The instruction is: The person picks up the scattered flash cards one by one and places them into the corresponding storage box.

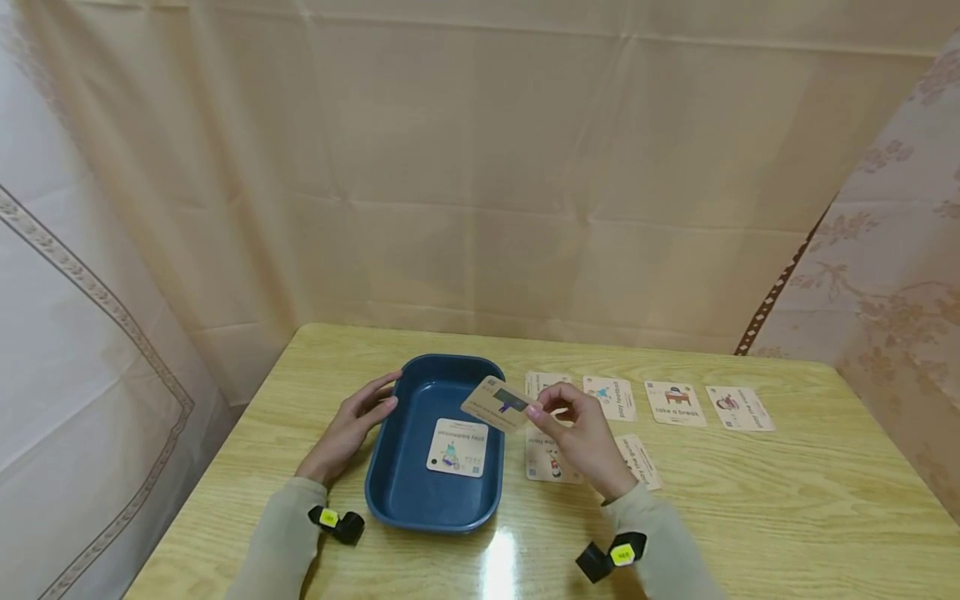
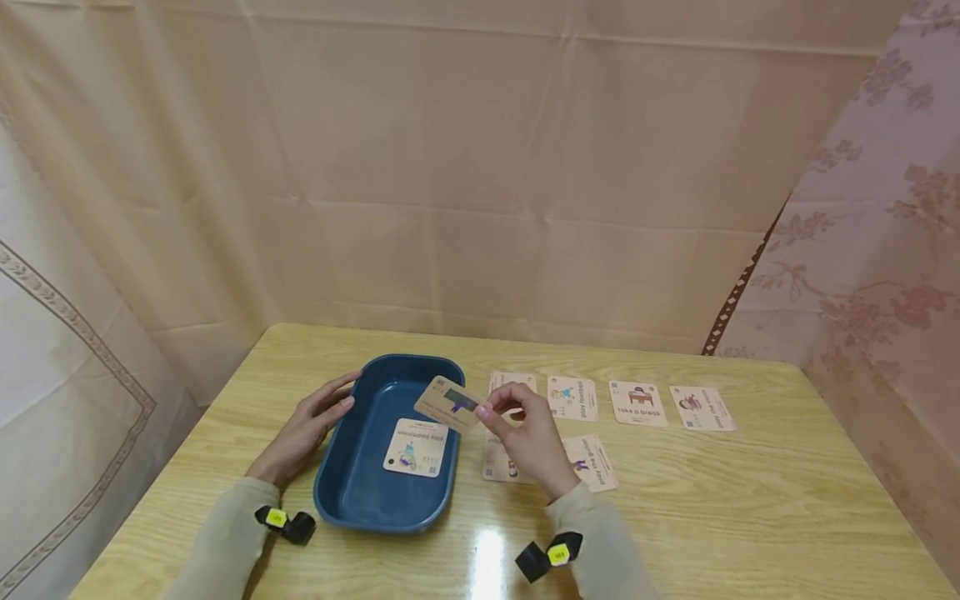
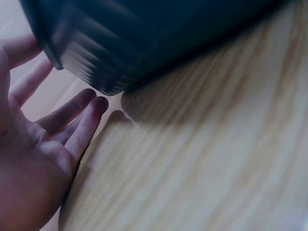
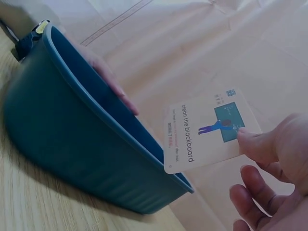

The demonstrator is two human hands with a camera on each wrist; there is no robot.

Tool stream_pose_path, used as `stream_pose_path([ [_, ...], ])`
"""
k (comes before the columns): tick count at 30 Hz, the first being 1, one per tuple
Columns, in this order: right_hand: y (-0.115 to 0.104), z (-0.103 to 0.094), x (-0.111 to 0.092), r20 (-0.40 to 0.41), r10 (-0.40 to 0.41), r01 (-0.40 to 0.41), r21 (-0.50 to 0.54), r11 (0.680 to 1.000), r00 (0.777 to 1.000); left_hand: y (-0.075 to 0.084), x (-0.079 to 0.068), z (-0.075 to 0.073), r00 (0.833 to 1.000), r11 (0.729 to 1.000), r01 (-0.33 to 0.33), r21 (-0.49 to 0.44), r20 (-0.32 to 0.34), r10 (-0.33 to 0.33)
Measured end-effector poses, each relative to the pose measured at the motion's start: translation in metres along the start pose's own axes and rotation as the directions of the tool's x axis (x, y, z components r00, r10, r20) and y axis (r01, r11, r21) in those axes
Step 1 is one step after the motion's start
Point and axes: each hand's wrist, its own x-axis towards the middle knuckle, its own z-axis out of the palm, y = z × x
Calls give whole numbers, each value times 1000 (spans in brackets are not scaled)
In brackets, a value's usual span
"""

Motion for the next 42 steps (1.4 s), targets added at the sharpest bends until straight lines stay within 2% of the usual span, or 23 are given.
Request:
stream_pose_path([
  [13,1,10,-1,20,21,-20,-39,999,1000,2,0,0,1000,1000,10,5,-5,-10],
  [21,10,20,-2,66,23,-18,-82,996,998,2,0,0,1000,1000,24,7,-6,-24],
  [26,11,24,-3,90,37,-28,-101,995,995,2,0,0,1000,1000,11,5,0,-11],
  [34,13,21,-2,103,30,-18,-116,993,994,1,0,0,1000,1000,5,9,2,-5],
  [42,11,9,-1,84,50,-39,-131,991,995,1,0,0,1000,1000,5,7,2,-5],
])
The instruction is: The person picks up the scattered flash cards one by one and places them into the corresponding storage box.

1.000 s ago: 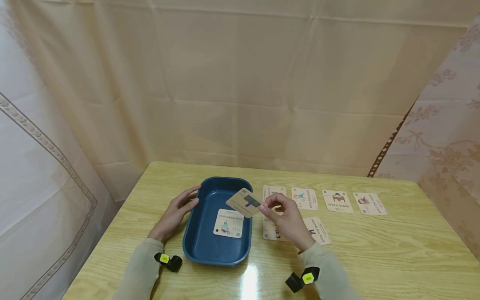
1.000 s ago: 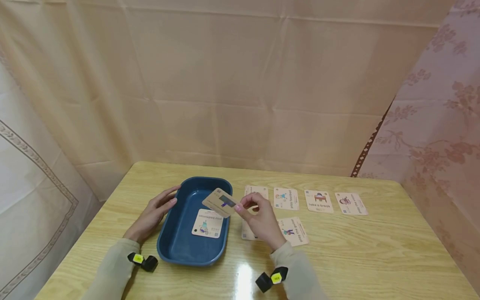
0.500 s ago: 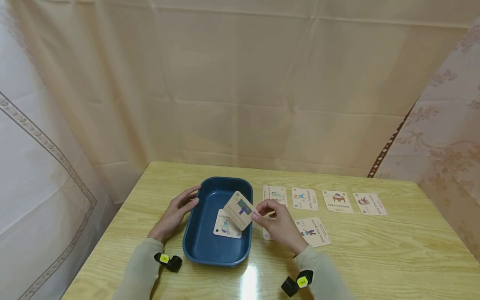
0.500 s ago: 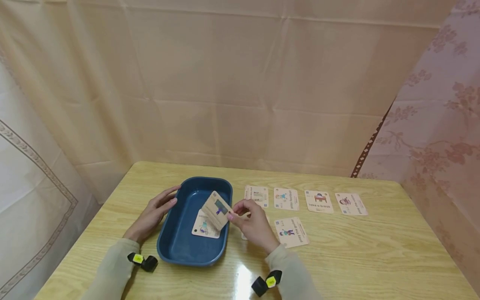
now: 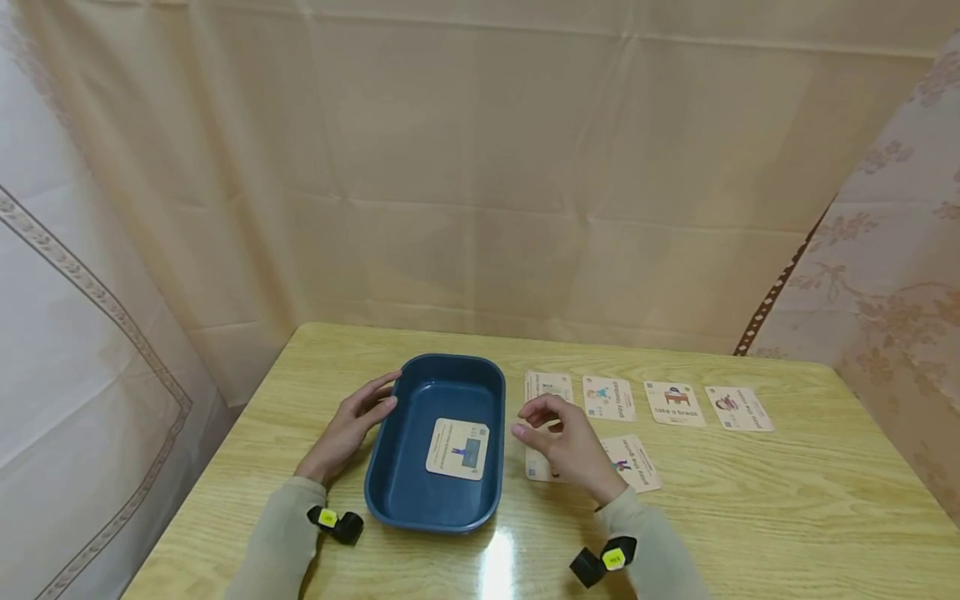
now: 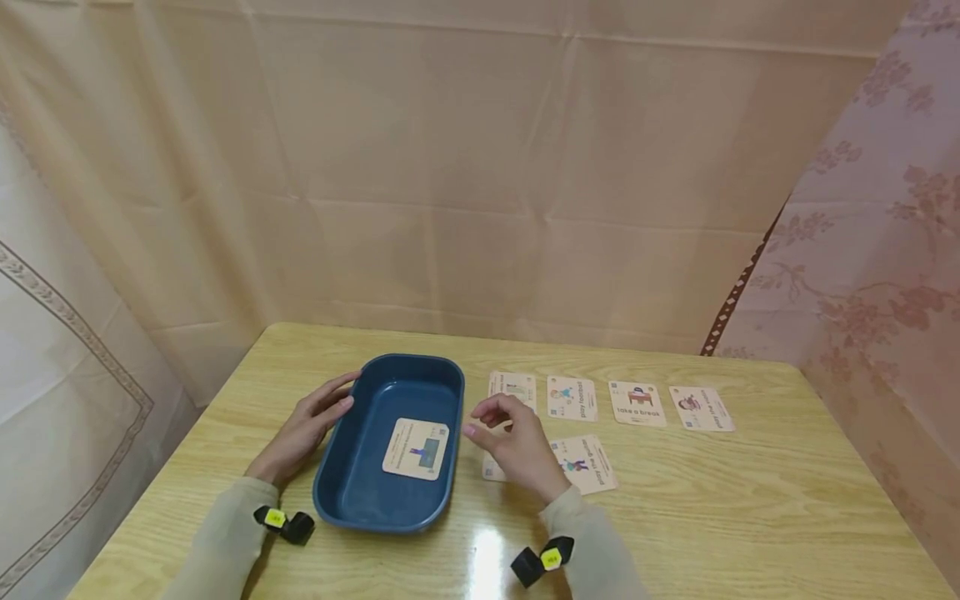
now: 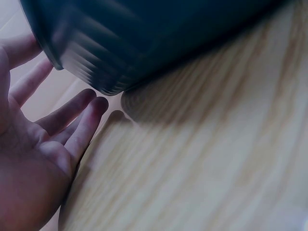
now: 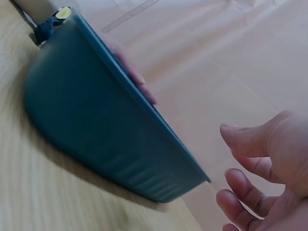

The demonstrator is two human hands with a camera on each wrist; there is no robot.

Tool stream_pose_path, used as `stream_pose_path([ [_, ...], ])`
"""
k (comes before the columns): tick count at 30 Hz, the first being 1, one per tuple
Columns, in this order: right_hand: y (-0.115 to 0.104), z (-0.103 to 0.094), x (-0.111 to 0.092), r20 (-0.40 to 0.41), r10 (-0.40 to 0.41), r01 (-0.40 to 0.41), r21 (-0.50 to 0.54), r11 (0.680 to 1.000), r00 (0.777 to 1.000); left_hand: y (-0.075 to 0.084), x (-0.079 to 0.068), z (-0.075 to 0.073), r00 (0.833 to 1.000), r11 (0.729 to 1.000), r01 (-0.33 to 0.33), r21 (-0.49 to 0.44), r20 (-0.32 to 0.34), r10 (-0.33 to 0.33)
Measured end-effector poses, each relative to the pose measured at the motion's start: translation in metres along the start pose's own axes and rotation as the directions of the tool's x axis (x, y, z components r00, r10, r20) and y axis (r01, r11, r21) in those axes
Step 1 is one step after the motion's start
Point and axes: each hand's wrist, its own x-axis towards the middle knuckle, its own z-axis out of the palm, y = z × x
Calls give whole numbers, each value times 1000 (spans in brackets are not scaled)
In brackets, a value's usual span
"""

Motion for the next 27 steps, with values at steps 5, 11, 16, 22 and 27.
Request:
stream_pose_path([
  [5,1,-12,-2,-16,14,-14,-29,999,1000,0,0,0,1000,1000,10,-3,-5,-10],
  [11,10,-32,-8,-26,-6,5,-41,999,1000,1,-1,0,1000,1000,10,0,-9,-10],
  [16,22,-51,-14,-28,-19,16,-82,997,999,1,-2,0,1000,1000,3,7,-8,-3],
  [22,38,-72,-23,-49,5,-12,-134,991,999,0,-2,0,1000,1000,2,7,-10,-2],
  [27,50,-88,-28,-55,4,-14,-174,985,998,1,-2,0,1000,1000,1,9,-8,-1],
])
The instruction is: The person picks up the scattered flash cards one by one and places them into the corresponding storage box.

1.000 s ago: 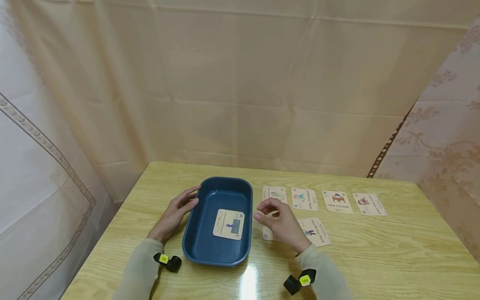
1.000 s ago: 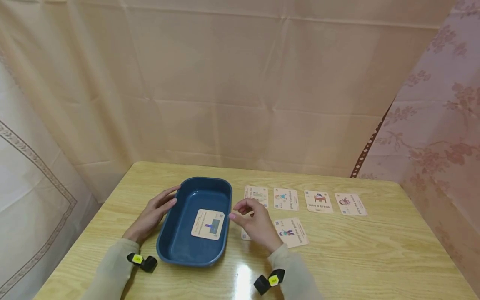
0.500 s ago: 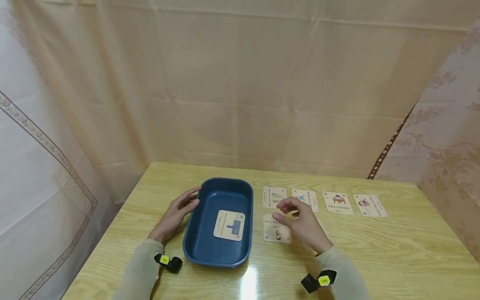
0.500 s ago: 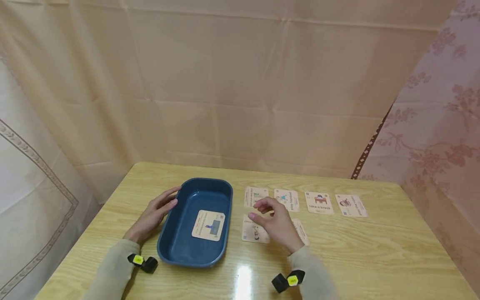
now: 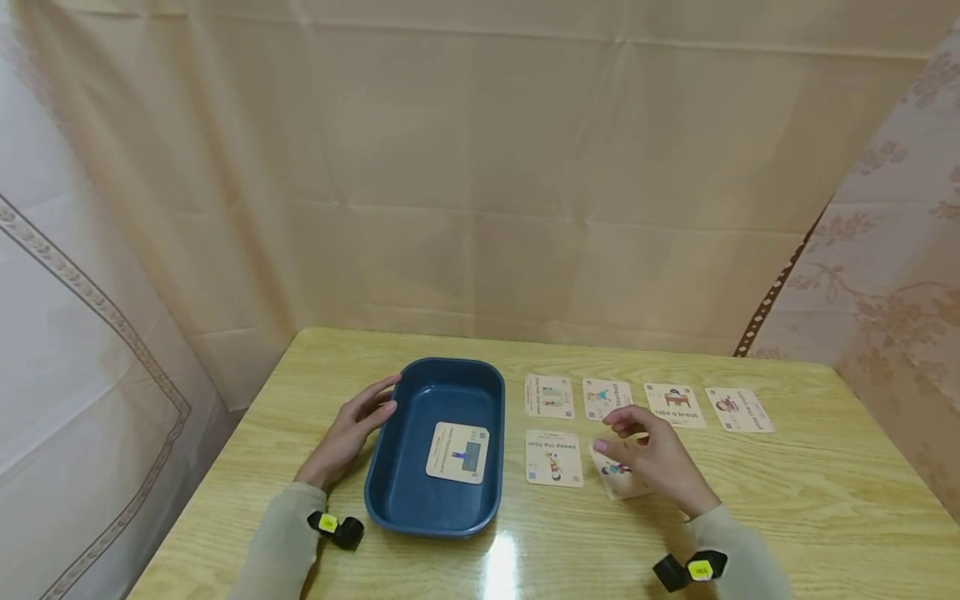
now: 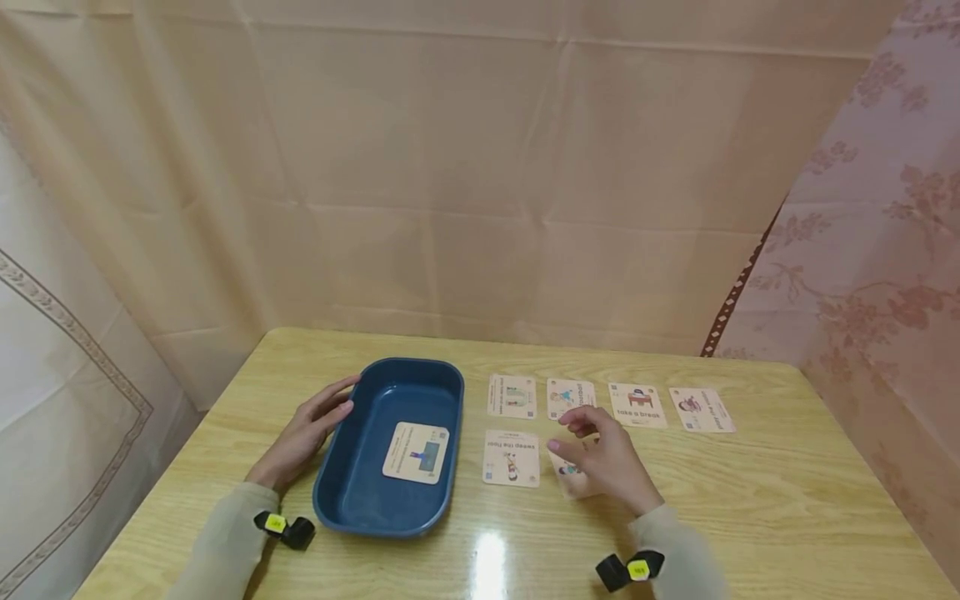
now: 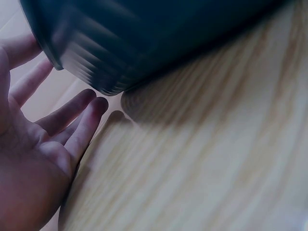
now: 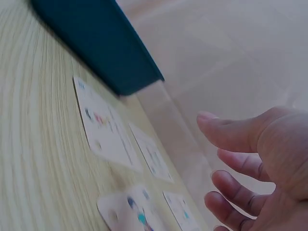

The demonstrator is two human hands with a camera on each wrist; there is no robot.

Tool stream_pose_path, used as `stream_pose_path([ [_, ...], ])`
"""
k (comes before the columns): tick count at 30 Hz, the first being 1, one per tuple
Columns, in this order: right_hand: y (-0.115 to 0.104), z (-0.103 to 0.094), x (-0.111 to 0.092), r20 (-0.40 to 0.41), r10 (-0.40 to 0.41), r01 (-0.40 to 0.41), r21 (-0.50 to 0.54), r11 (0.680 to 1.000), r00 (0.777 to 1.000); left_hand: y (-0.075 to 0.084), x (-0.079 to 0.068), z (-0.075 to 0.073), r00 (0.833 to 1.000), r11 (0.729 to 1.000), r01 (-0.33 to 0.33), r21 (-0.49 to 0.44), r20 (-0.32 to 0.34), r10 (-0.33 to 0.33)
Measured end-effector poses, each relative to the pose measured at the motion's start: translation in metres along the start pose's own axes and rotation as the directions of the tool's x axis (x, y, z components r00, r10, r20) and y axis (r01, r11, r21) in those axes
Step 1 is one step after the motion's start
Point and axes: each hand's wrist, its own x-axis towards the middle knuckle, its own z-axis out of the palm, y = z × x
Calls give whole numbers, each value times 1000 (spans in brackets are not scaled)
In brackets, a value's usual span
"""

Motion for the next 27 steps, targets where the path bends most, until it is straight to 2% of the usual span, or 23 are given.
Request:
stream_pose_path([
  [8,15,-17,-4,44,38,-36,-45,998,998,0,0,1,1000,1000,-3,-1,2,3],
  [18,32,-20,-2,116,128,-112,-137,984,985,1,-1,1,1000,1000,-1,-1,0,1],
  [27,40,-21,-5,149,110,-61,-305,951,983,2,-1,1,1000,1000,3,-1,1,-3],
])
